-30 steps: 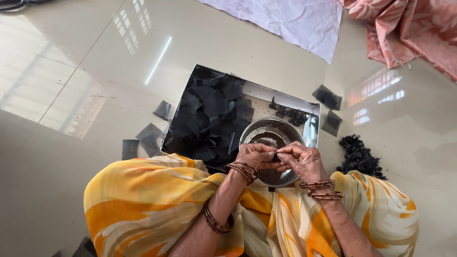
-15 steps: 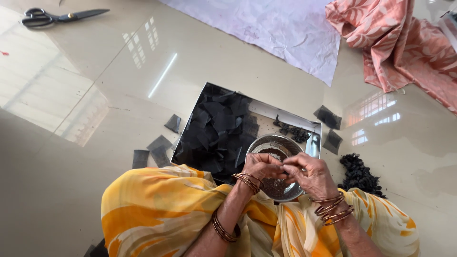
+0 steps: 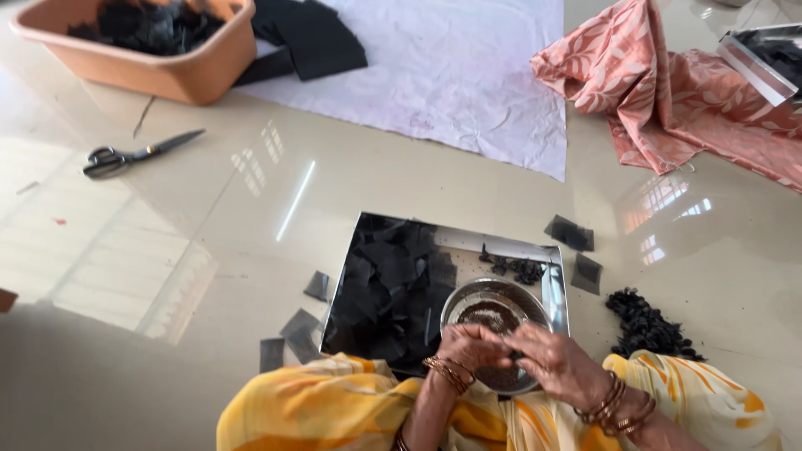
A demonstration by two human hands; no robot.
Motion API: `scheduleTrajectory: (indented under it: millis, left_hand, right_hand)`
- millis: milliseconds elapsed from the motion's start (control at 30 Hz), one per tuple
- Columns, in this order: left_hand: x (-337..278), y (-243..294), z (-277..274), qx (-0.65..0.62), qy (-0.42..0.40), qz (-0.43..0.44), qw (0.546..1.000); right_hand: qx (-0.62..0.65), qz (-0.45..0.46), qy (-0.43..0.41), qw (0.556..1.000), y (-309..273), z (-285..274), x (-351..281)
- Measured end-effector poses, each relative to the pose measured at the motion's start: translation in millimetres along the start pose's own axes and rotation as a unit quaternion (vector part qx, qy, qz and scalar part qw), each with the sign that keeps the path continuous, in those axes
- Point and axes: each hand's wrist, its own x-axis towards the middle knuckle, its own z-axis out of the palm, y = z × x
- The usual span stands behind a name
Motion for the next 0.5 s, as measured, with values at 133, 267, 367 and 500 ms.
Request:
scheduleTrajectory:
  millis: [133,267,367,500]
  left_hand:
    - [5.1,-14.4,-7.6,0.039,-0.040,-0.011,0.998]
    - [6.3,-19.1,-3.8,0.056,-0.043,-0.020,0.997]
    - [-7.7,2.9,13.8,0.063,-0.031,-0.045,0.997]
    - [-3.7,0.2,23.0,0.141,-0.029,0.001,0.990]
  right_hand:
    - [0.067,0.027,-0.043,0.996,25.0,2.2,-4.0]
    - [0.211,0.205,-0.089,0.952,41.4,0.0,3.3]
    - [0.167,0.270,-0.096,0.943,55.3,5.8,3.9]
    - [0.334,0.393,-0.067,0.854,118.9,28.3,-10.6]
